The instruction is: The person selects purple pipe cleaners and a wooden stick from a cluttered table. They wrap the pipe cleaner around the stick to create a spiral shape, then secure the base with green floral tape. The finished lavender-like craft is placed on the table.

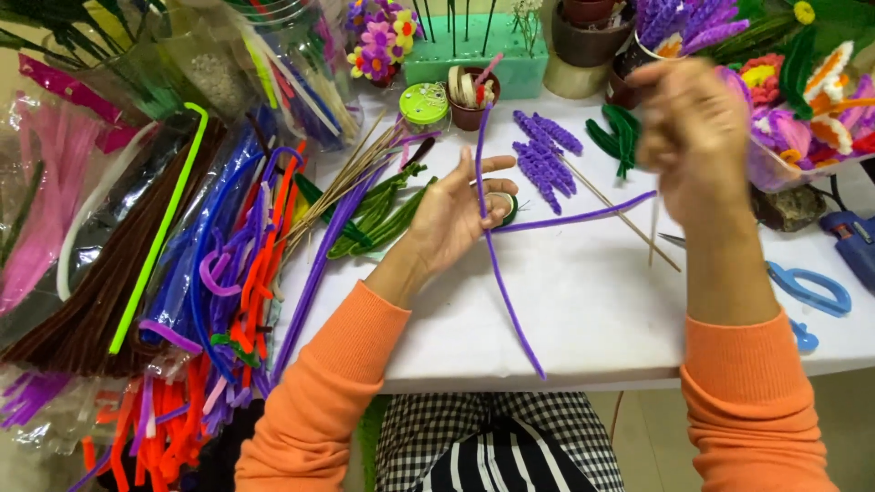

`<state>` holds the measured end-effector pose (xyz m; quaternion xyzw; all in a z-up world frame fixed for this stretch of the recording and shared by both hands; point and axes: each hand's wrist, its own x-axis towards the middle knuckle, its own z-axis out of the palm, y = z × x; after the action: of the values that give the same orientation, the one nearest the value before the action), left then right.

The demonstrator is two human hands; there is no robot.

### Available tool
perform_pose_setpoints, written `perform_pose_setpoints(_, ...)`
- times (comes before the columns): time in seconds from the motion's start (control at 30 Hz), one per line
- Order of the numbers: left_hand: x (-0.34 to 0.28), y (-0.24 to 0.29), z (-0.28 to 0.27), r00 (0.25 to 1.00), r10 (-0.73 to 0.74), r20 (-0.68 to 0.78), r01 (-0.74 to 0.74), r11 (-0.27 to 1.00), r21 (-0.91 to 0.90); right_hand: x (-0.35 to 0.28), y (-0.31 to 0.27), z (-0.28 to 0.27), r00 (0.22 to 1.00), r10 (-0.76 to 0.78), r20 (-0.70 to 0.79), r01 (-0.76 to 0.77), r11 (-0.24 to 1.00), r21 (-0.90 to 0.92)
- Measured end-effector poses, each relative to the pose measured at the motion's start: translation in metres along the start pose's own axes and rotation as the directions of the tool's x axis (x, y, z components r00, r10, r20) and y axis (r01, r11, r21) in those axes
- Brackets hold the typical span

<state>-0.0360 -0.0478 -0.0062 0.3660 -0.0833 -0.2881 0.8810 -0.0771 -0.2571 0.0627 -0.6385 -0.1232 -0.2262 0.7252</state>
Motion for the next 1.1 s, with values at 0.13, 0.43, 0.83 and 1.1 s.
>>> perform_pose_setpoints(0.13,0.011,-0.014,-0.015,0.984,0.160,0.073,-0.168,0.979,0.118,-0.007,0.016,0.016,0.935,0.216,0.280,-0.165,0.967,-0.195)
perform_pose_setpoints(0.43,0.017,-0.036,-0.017,0.977,0.170,0.132,-0.197,0.951,0.238,-0.011,0.038,0.026,0.862,0.345,0.371,-0.299,0.937,-0.178)
perform_pose_setpoints(0.83,0.003,-0.030,-0.003,0.972,0.080,0.223,-0.158,0.920,0.359,-0.009,0.046,0.024,0.855,0.373,0.359,-0.314,0.925,-0.213)
perform_pose_setpoints(1.1,0.010,-0.027,-0.011,0.948,0.318,0.012,-0.277,0.808,0.519,-0.013,0.042,0.031,0.830,0.422,0.365,-0.341,0.901,-0.267)
